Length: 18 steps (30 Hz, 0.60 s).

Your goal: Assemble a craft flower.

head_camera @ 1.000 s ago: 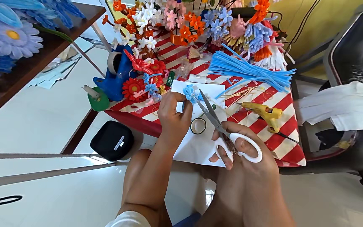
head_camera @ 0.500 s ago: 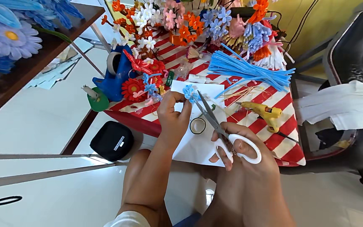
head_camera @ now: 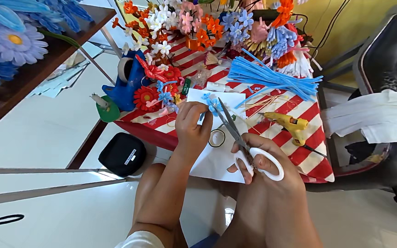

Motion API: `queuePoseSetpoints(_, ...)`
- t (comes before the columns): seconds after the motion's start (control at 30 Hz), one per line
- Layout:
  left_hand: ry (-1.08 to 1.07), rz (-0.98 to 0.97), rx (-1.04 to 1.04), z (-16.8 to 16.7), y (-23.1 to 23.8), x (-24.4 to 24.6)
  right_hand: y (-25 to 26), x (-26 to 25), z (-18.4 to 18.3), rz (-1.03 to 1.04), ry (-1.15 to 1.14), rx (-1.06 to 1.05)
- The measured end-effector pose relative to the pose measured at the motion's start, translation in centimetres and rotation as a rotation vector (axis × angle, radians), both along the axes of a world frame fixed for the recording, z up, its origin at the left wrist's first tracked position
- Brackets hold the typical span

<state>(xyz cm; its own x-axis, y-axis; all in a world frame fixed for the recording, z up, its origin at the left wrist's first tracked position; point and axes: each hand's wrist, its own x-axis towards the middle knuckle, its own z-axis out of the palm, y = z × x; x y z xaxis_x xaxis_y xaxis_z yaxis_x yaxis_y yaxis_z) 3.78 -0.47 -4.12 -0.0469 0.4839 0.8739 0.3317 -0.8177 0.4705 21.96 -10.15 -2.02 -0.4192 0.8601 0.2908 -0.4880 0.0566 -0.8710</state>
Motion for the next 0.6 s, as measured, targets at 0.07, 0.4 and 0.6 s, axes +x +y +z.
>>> queuePoseSetpoints(0.07, 0.007, 0.005, 0.010, 0.09, -0.04, 0.01, -0.06, -0.02, 0.08, -0.019, -0.026, 0.005)
queuePoseSetpoints(0.4, -0.020, -0.006, -0.029, 0.20, -0.09, -0.09, -0.32, -0.24, 0.36, -0.096, -0.143, 0.007)
queuePoseSetpoints(0.6, -0.011, 0.011, -0.024, 0.31, -0.08, -0.17, -0.35, -0.32, 0.38, -0.118, -0.176, 0.010)
